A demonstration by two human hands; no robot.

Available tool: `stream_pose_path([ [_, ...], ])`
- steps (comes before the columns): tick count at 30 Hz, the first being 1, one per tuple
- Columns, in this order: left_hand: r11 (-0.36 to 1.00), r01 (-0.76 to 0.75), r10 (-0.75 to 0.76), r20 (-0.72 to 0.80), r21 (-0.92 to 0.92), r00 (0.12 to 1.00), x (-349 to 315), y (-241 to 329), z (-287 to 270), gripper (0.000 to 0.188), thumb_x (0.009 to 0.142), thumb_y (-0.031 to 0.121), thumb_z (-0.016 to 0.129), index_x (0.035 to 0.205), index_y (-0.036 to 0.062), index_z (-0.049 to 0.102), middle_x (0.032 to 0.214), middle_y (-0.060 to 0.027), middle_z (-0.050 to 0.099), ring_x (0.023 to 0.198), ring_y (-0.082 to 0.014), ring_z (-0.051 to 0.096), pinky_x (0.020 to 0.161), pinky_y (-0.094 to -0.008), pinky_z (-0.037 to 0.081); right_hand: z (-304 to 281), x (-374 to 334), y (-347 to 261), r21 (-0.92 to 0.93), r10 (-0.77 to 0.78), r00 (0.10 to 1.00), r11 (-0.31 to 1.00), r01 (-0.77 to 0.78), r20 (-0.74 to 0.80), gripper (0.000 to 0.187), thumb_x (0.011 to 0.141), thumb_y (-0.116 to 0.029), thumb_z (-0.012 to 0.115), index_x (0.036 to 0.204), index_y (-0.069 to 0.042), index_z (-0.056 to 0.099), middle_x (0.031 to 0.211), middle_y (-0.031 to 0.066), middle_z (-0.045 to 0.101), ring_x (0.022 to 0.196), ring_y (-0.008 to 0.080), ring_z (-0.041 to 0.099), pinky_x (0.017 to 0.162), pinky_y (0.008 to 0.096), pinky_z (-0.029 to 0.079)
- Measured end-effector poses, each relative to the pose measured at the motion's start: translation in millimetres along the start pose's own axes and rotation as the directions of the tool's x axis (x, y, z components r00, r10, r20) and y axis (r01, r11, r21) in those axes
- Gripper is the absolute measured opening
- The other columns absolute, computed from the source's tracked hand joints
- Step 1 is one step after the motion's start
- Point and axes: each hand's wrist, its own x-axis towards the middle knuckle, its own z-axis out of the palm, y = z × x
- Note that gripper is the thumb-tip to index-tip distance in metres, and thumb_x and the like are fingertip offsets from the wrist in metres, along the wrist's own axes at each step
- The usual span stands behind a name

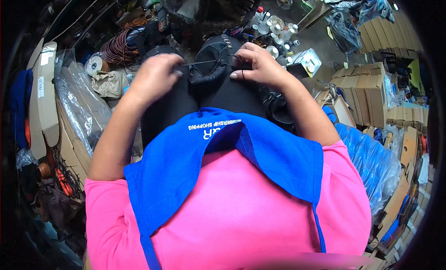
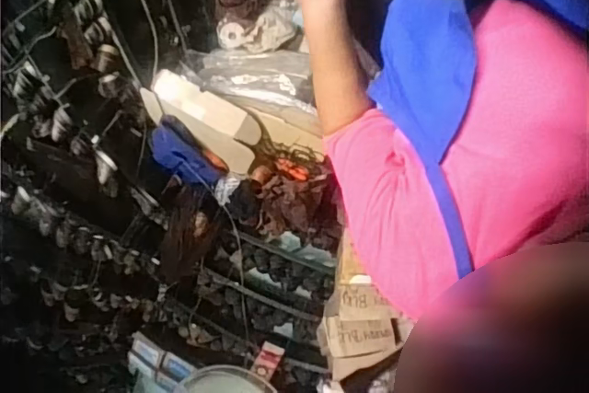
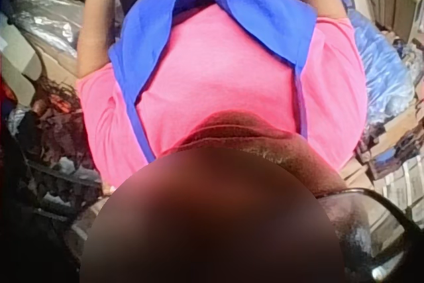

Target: Sew the inner lining or upper portion of a black shoe using a needle and thread.

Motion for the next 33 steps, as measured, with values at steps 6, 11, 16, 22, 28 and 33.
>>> stream_pose_path([
  [6, 0.641, 0.264, -0.501, -0.132, -0.721, 0.856, 27.3, 9.1, -21.4, 0.026, 0.096, 0.021, 0.046, 0.096, 0.0018, 0.063, 0.094, -0.0081, 0.064, 0.091, -0.0207, 0.061, 0.079, -0.0282, 0.046, 11.6, 33.1, 2.9, 0.915, 0.721, 0.655, 0.388, -0.111, -0.227, 0.032, 0.093, -0.033, 0.051, 0.083, -0.003, 0.062, 0.080, 0.0058, 0.061, 0.075, 0.0212, 0.058, 0.071, 0.0322, 0.046],
  [11, -0.416, -0.058, -0.453, 0.152, -0.907, 0.878, 50.1, 47.0, -18.4, 0.045, 0.099, 0.038, 0.035, 0.069, 0.0093, 0.053, 0.064, -0.0006, 0.052, 0.058, -0.0122, 0.048, 0.068, -0.0276, 0.040, 2.0, 32.1, -6.1, 0.890, 0.544, 0.836, -0.414, 0.190, 0.075, 0.042, 0.096, -0.038, 0.042, 0.066, -0.009, 0.050, 0.057, 0.0021, 0.045, 0.057, 0.0161, 0.045, 0.063, 0.0295, 0.037],
  [16, -0.390, 0.129, -0.426, 0.303, -0.912, 0.853, 32.2, -11.1, -11.3, 0.047, 0.099, 0.035, 0.035, 0.057, 0.0153, 0.030, 0.052, 0.0018, 0.023, 0.049, -0.0123, 0.028, 0.060, -0.0284, 0.033, 3.5, -16.2, 4.4, 0.974, 0.377, 0.921, -0.226, -0.009, 0.096, 0.048, 0.098, -0.037, 0.036, 0.055, -0.014, 0.032, 0.047, -0.0021, 0.023, 0.044, 0.0132, 0.022, 0.057, 0.0287, 0.029],
  [22, 0.600, 0.447, -0.537, 0.080, -0.664, 0.840, 17.9, -59.7, -40.7, 0.030, 0.092, 0.032, 0.051, 0.098, 0.0036, 0.059, 0.086, -0.0108, 0.063, 0.086, -0.0251, 0.063, 0.080, -0.0380, 0.050, -9.3, -55.4, 44.9, 0.967, 0.402, 0.885, 0.001, -0.256, 0.234, 0.030, 0.092, -0.027, 0.054, 0.105, 0.000, 0.059, 0.105, 0.0137, 0.062, 0.093, 0.0235, 0.060, 0.088, 0.0400, 0.045],
  [28, 0.941, 0.338, -0.315, -0.314, 0.021, 0.896, -37.3, -59.0, -67.2, 0.040, 0.073, 0.016, 0.067, 0.111, 0.0046, 0.060, 0.099, -0.0097, 0.060, 0.096, -0.0235, 0.057, 0.088, -0.0341, 0.044, -58.9, -52.5, 38.6, 0.453, 0.636, 0.772, 0.686, -0.570, 0.008, 0.056, 0.079, -0.018, 0.069, 0.130, -0.009, 0.049, 0.104, 0.0068, 0.061, 0.087, 0.0138, 0.058, 0.076, 0.0270, 0.047],
  [33, 0.997, 0.023, -0.029, -0.068, -0.079, 0.997, -7.0, 16.7, -0.4, 0.038, 0.070, 0.019, 0.072, 0.104, 0.0044, 0.062, 0.102, -0.0127, 0.055, 0.096, -0.0297, 0.056, 0.085, -0.0366, 0.045, -45.0, 39.8, -9.4, 0.389, 0.131, 0.975, 0.901, -0.192, 0.178, 0.057, 0.080, -0.028, 0.070, 0.130, -0.011, 0.049, 0.088, 0.0033, 0.057, 0.083, 0.0113, 0.056, 0.073, 0.0262, 0.046],
])
